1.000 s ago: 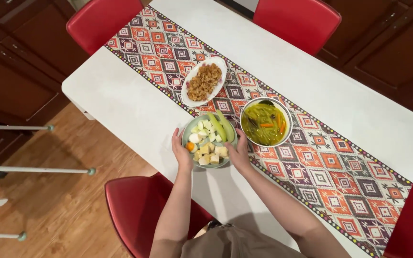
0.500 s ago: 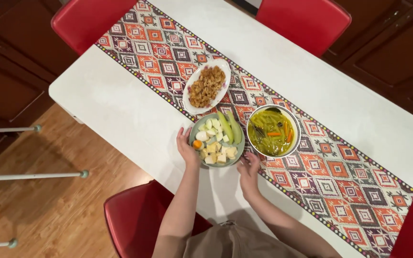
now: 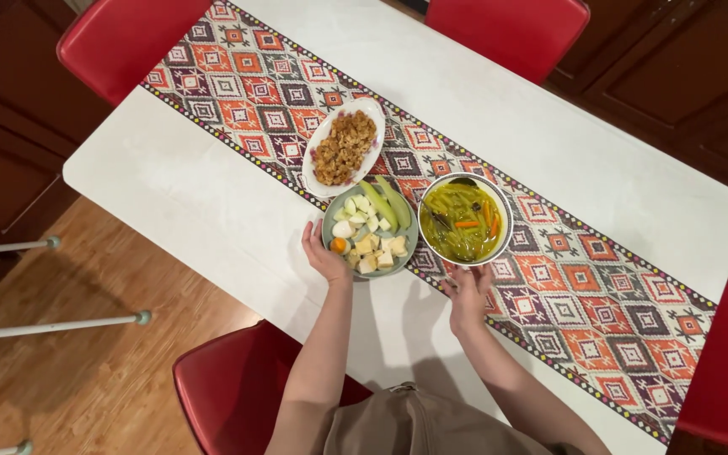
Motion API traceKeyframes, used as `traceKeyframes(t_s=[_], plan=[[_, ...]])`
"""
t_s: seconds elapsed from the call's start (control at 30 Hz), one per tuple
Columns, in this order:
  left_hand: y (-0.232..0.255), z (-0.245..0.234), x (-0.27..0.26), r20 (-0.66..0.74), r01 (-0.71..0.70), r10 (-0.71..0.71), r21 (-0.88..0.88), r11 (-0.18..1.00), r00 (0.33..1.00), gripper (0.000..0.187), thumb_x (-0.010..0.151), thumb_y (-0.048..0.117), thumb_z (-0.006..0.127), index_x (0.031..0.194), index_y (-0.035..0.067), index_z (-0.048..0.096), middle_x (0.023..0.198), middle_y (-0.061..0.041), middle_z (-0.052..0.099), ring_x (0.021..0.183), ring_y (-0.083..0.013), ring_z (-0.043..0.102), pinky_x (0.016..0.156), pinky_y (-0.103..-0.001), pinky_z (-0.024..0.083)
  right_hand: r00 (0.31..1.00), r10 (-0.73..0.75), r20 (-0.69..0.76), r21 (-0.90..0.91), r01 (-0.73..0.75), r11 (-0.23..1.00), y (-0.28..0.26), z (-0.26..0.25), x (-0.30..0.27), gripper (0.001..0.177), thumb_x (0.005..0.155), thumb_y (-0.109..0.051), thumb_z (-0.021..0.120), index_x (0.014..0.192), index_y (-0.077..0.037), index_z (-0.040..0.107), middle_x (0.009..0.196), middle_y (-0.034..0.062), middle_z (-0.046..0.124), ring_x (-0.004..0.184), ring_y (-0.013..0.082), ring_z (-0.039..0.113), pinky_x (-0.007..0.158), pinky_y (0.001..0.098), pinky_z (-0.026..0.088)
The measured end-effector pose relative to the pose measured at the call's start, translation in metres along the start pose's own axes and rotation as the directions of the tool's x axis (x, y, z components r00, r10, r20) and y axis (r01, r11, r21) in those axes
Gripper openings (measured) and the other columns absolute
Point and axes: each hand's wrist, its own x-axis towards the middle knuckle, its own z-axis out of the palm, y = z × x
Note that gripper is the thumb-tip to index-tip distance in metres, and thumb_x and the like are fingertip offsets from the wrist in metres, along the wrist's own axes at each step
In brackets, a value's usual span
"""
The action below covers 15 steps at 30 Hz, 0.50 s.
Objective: Carrying several dishes of food from a kitchen counter to a dining table.
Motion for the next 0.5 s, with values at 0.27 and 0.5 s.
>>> traceKeyframes(t_s=[0.27, 0.5], plan=[[0.078, 0.001, -0.052, 0.182, -0.24, 0.194, 0.286, 0.928, 0.964, 0.052, 0.105, 0.021, 0.036, 0.149, -0.003, 0.046, 0.157, -0.018, 0.047, 0.15, -0.0319, 0.038, 0.123, -0.04, 0.026, 0.98, 0.184, 0.075, 0.106, -0.191, 0.976, 0.009, -0.013, -0.01, 0.084, 0.095, -0.027, 0.058, 0.163, -0.017, 0.011, 0.137, 0.0051, 0.047, 0.133, 0.0239, 0.049, 0.105, 0.0544, 0.044], [0.123, 0.014, -0.157, 0.538, -0.446, 0.264, 0.242, 0.862, 0.801, 0.071, 0.107, 0.048, 0.03, 0.156, -0.002, 0.039, 0.165, -0.018, 0.04, 0.161, -0.0337, 0.022, 0.131, -0.045, 0.013, 0.983, -0.11, 0.149, 0.071, 0.101, 0.992, -0.023, -0.027, -0.04, 0.073, 0.101, -0.022, 0.05, 0.164, -0.016, 0.012, 0.164, 0.0054, 0.03, 0.15, 0.0224, 0.034, 0.116, 0.042, 0.035]])
